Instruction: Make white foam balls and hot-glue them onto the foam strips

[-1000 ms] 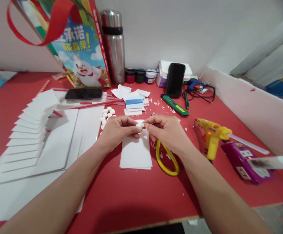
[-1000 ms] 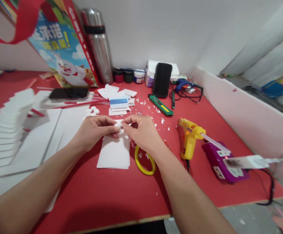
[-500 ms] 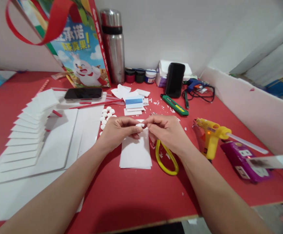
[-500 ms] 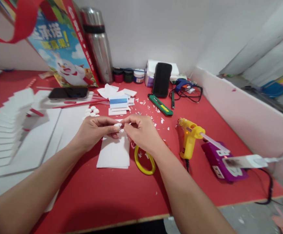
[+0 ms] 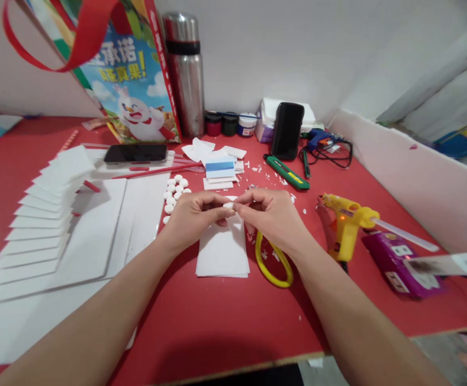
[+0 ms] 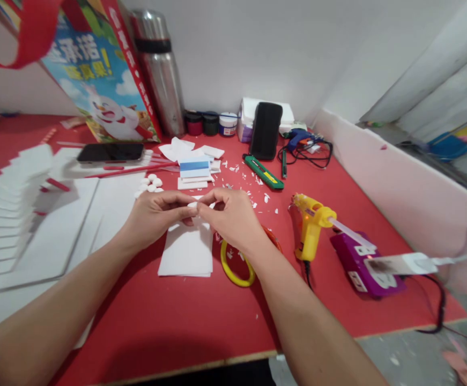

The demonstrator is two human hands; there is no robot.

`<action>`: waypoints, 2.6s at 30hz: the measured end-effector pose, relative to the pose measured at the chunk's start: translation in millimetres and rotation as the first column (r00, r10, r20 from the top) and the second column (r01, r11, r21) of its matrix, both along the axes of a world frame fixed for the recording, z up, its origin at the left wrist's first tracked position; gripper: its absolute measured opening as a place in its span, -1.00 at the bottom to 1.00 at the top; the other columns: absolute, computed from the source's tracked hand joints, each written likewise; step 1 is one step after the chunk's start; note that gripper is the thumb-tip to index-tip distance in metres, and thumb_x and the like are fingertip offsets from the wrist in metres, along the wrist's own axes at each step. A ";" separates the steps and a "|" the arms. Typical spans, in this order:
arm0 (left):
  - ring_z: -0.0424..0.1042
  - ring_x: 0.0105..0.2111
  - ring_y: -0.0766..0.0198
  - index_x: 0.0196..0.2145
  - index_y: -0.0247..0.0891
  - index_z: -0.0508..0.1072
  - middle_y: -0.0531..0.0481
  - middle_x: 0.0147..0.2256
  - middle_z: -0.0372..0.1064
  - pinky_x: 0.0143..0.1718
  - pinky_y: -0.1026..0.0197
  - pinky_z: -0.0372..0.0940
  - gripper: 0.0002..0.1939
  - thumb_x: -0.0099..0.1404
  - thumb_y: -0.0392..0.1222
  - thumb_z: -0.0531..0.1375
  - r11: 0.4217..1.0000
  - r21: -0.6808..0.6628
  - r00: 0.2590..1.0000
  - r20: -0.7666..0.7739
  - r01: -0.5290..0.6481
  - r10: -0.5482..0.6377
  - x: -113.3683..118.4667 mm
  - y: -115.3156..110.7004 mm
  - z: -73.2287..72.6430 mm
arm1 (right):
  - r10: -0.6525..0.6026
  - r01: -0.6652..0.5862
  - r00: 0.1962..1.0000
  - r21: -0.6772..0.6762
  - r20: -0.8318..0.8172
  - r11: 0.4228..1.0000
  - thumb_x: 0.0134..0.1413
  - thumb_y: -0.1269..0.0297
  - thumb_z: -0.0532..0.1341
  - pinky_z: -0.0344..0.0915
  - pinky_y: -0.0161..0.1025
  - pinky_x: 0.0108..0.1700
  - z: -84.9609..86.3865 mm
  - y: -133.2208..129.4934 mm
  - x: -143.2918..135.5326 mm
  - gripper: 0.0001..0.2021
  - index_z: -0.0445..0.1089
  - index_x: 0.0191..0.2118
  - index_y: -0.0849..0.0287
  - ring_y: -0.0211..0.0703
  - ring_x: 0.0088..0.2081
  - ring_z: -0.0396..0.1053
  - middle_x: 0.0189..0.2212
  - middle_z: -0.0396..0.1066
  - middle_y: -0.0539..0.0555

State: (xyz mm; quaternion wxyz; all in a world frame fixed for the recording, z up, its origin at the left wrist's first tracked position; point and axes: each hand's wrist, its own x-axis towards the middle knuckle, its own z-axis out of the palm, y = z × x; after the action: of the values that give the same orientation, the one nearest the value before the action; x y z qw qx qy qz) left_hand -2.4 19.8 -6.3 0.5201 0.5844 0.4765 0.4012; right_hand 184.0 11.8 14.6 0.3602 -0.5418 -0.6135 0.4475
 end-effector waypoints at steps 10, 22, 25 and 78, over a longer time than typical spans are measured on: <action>0.57 -0.51 0.25 -0.30 -0.27 0.68 -0.02 -0.52 0.57 -0.37 0.26 0.44 -0.78 0.19 -0.06 0.42 0.996 -0.086 0.999 0.045 0.032 -0.028 -1.3 1.5 -4.4 | 0.014 -0.018 0.998 0.071 0.062 0.997 0.04 0.30 0.27 0.11 -0.35 -0.58 2.5 0.3 1.4 -0.89 0.51 -0.44 0.19 -0.33 -0.67 0.25 -0.72 0.31 -0.10; 0.47 -0.50 0.35 -0.32 -0.28 0.68 -0.01 -0.45 0.56 -0.38 0.30 0.37 -0.77 0.16 -0.06 0.45 0.999 -0.036 1.000 0.007 0.025 -0.025 -0.8 3.0 -7.4 | 0.057 -0.057 0.998 0.015 -0.003 0.998 0.07 0.33 0.13 0.16 -0.31 -0.56 5.1 -2.4 1.7 -0.78 0.47 -0.50 0.19 -0.29 -0.67 0.25 -0.75 0.28 -0.08; 0.46 -0.48 0.37 -0.26 -0.24 0.70 -0.02 -0.34 0.59 -0.37 0.29 0.39 -0.77 0.15 -0.08 0.46 0.998 -0.006 0.995 0.078 0.057 -0.057 -1.2 4.1 -7.9 | 0.057 -0.057 0.998 0.006 -0.039 0.998 0.09 0.30 0.14 0.12 -0.30 -0.56 3.7 0.1 3.6 -0.76 0.50 -0.48 0.21 -0.30 -0.66 0.23 -0.74 0.28 -0.07; 0.43 -0.55 0.42 -0.42 -0.32 0.65 0.04 -0.51 0.50 -0.40 0.30 0.45 -0.69 -0.12 -0.18 0.59 0.948 -0.315 0.820 0.556 0.056 0.136 1.3 7.8 -3.1 | 0.004 0.009 0.968 0.049 -0.251 0.999 0.08 0.32 0.23 0.03 -0.28 -0.54 4.9 -4.7 -1.4 -0.81 0.60 -0.29 0.22 -0.38 -0.61 0.11 -0.49 0.45 0.02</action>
State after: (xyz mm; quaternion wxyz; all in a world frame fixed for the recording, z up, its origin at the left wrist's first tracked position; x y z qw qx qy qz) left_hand -1.2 27.6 -9.3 0.7170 0.3358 0.3692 0.4867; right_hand 182.6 7.0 19.5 0.4490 -0.4725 -0.5733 0.4964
